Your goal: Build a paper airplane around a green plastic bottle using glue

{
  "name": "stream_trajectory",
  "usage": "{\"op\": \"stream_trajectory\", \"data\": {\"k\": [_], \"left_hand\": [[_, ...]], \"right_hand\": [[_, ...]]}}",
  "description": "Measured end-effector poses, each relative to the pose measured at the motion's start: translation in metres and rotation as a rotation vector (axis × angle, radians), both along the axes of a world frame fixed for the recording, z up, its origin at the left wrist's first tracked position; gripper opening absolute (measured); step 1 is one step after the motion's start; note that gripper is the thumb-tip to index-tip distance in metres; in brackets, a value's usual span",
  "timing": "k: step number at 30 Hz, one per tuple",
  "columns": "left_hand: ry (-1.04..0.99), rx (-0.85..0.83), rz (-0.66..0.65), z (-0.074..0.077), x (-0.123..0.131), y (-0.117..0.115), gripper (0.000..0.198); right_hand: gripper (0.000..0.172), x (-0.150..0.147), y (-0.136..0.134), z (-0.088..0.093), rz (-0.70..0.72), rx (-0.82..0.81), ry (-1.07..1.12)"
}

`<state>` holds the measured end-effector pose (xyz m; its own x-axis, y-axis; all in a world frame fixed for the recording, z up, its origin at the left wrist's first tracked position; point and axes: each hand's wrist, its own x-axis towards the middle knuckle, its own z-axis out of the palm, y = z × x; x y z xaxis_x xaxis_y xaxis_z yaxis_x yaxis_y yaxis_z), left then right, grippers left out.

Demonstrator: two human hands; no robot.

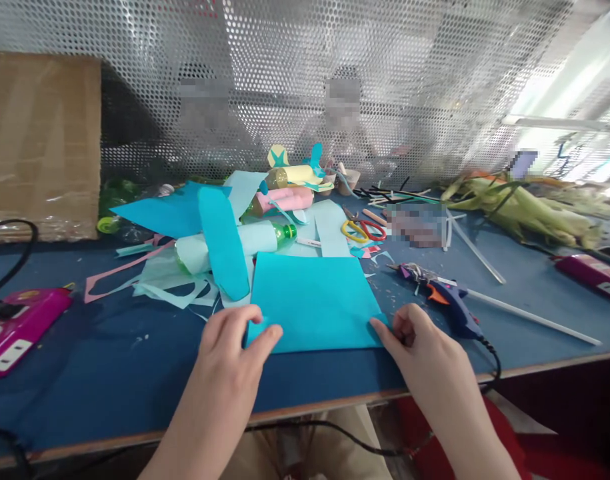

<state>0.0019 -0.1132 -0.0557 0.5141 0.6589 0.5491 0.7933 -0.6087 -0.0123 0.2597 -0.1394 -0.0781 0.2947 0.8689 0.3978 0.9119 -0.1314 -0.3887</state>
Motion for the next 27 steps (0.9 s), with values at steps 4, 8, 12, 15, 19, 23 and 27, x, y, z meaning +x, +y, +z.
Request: {"op": "stream_trajectory", "data": {"k": [4, 8, 12, 15, 19, 23, 27], "left_hand": [[0.122, -0.055, -0.237, 0.002, -0.002, -0.005, 0.046], [0.153, -0.101, -0.183, 0.002, -0.001, -0.018, 0.035], [0.173, -0.057, -0.161, 0.000, 0.003, -0.026, 0.041], [0.192, -0.041, -0.150, -0.002, 0.005, -0.028, 0.047], [0.199, -0.032, -0.136, -0.004, 0.007, -0.029, 0.054], [0.179, 0.010, -0.151, -0.005, 0.007, -0.029, 0.045], [0.188, 0.003, -0.166, -0.005, 0.006, -0.028, 0.045]], "right_hand": [[0.042, -0.001, 0.000, 0.001, 0.013, 0.003, -0.016], [0.043, -0.001, 0.000, 0.002, 0.014, 0.001, -0.004], [0.042, 0.000, 0.000, 0.002, -0.006, 0.012, -0.007], [0.033, -0.005, -0.008, 0.007, -0.035, 0.183, -0.039], [0.019, -0.036, -0.031, 0.013, 0.188, 0.459, -0.207], [0.038, -0.071, -0.044, 0.002, 0.521, 0.388, -0.236], [0.040, -0.083, -0.039, -0.009, 0.515, 0.283, -0.256]]}}
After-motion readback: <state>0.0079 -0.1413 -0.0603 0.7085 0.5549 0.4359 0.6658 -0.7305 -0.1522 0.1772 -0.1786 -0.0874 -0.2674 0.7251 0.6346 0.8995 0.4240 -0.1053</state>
